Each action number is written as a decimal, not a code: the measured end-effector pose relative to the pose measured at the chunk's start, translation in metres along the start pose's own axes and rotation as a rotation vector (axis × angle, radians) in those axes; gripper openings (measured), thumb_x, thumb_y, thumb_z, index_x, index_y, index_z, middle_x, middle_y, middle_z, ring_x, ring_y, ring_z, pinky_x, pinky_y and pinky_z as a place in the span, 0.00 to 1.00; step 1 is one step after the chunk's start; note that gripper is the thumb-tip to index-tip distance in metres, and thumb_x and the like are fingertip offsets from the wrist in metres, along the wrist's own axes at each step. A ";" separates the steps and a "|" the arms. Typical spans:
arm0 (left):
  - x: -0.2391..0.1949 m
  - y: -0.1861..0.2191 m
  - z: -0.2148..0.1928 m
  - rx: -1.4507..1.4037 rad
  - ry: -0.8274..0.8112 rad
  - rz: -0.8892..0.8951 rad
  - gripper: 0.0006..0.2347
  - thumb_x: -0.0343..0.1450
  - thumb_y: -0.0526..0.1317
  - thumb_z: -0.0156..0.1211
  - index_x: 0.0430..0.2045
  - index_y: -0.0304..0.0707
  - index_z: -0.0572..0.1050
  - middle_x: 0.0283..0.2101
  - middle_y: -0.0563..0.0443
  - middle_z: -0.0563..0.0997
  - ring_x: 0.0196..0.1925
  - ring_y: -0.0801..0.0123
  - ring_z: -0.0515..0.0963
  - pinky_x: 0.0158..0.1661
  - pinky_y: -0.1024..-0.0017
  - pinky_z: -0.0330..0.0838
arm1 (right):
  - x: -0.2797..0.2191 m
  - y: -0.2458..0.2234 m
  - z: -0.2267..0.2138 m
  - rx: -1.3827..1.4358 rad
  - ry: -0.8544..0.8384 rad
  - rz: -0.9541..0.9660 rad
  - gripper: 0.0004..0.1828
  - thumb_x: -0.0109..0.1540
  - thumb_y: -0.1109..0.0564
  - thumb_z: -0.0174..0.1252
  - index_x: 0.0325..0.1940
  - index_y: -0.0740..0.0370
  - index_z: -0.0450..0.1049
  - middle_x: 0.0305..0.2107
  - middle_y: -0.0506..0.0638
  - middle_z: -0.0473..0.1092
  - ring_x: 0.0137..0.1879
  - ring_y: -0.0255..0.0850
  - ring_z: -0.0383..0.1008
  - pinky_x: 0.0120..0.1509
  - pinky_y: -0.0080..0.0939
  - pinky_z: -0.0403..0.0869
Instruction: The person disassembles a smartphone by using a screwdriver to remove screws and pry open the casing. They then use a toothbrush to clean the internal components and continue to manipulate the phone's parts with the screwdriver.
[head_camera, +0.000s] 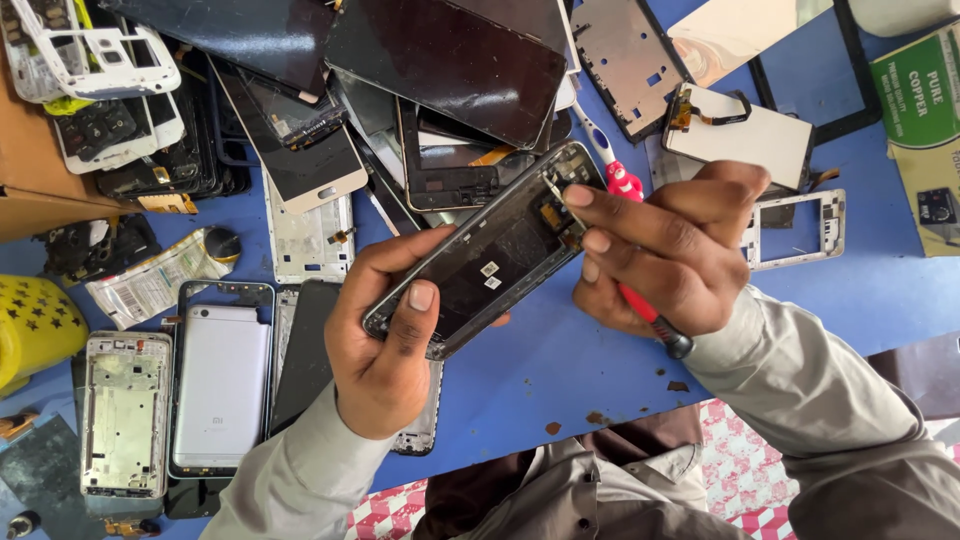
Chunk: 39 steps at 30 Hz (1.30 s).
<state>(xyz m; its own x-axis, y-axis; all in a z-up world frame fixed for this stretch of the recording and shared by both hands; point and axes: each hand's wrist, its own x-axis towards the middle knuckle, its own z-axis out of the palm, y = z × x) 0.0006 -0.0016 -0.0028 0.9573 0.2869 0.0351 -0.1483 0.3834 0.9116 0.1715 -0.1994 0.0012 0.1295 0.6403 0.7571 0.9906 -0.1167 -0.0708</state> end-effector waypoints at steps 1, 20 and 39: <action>0.001 0.000 0.000 -0.003 0.003 0.000 0.16 0.81 0.41 0.51 0.58 0.23 0.66 0.54 0.34 0.80 0.47 0.54 0.87 0.49 0.61 0.87 | 0.000 0.000 -0.001 0.007 0.021 -0.032 0.17 0.59 0.65 0.64 0.48 0.54 0.69 0.51 0.47 0.78 0.45 0.42 0.63 0.53 0.49 0.58; 0.002 -0.001 0.001 0.039 0.004 0.024 0.16 0.82 0.41 0.50 0.58 0.23 0.66 0.52 0.34 0.81 0.47 0.55 0.88 0.49 0.62 0.87 | -0.002 0.000 -0.004 0.018 0.002 -0.034 0.20 0.58 0.66 0.65 0.52 0.57 0.69 0.52 0.49 0.77 0.44 0.42 0.65 0.52 0.50 0.58; 0.000 -0.004 0.000 0.096 -0.054 0.098 0.16 0.84 0.41 0.49 0.60 0.24 0.66 0.53 0.37 0.80 0.48 0.58 0.87 0.50 0.65 0.87 | -0.006 -0.002 -0.003 0.016 0.016 -0.014 0.20 0.52 0.69 0.63 0.46 0.58 0.70 0.49 0.50 0.78 0.43 0.44 0.68 0.51 0.53 0.59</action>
<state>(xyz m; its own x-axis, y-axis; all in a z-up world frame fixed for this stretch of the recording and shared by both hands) 0.0013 -0.0033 -0.0059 0.9519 0.2700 0.1451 -0.2194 0.2698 0.9376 0.1687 -0.2052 -0.0009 0.1155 0.6299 0.7681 0.9929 -0.0958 -0.0707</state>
